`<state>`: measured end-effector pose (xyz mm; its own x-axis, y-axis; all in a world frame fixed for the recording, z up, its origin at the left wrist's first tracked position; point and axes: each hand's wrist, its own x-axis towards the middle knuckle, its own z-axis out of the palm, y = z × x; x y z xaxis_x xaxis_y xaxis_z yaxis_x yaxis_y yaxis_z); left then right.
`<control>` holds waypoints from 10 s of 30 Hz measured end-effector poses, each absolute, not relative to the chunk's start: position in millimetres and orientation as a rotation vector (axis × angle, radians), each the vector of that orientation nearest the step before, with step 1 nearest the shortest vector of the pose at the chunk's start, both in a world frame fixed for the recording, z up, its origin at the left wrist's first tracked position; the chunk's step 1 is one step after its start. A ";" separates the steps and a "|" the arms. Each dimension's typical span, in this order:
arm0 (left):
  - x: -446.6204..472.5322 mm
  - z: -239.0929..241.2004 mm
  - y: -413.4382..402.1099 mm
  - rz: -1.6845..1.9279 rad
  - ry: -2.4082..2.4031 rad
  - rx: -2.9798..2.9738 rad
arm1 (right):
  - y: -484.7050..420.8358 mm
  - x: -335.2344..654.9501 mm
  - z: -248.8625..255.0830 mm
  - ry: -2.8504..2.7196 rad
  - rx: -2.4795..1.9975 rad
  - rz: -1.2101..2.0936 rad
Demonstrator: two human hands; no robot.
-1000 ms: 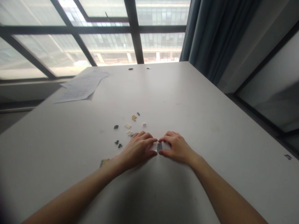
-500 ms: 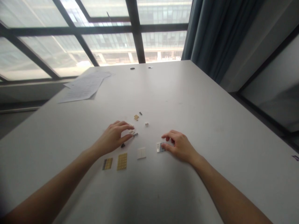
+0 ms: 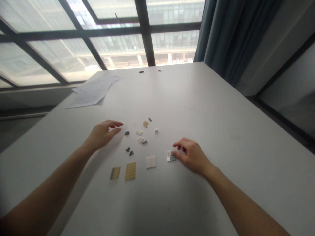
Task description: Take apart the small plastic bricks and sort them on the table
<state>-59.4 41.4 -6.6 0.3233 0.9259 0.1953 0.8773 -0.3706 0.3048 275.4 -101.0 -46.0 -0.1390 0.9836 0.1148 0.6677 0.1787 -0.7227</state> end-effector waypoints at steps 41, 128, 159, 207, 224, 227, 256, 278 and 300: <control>27.8 -27.5 25.1 0.467 1.385 2.578 | -99.9 274.3 -49.2 -1.890 -1.552 0.658; 57.1 -14.6 -29.2 0.398 0.940 2.684 | -101.1 272.9 -46.5 -1.930 -1.562 0.591; 62.1 -24.3 -38.8 0.377 0.944 2.521 | -100.3 270.7 -43.5 -1.942 -1.575 0.572; 62.6 -31.5 -46.8 0.389 1.002 2.551 | -100.5 270.9 -45.6 -1.994 -1.585 0.501; 61.0 -30.9 -49.6 0.379 0.985 2.569 | -100.6 271.0 -45.0 -2.005 -1.583 0.502; 60.7 -31.1 -49.6 0.383 0.980 2.572 | -100.6 270.7 -44.7 -2.000 -1.588 0.499; 36.0 7.2 -26.3 0.774 1.019 2.436 | -100.5 272.5 -46.1 -1.995 -1.587 0.533; -62.5 -28.7 -23.4 0.468 1.221 2.254 | -100.8 274.2 -46.2 -1.990 -1.572 0.562; -67.8 -31.0 -23.0 0.695 1.245 2.201 | -100.9 274.9 -45.5 -1.915 -1.578 0.618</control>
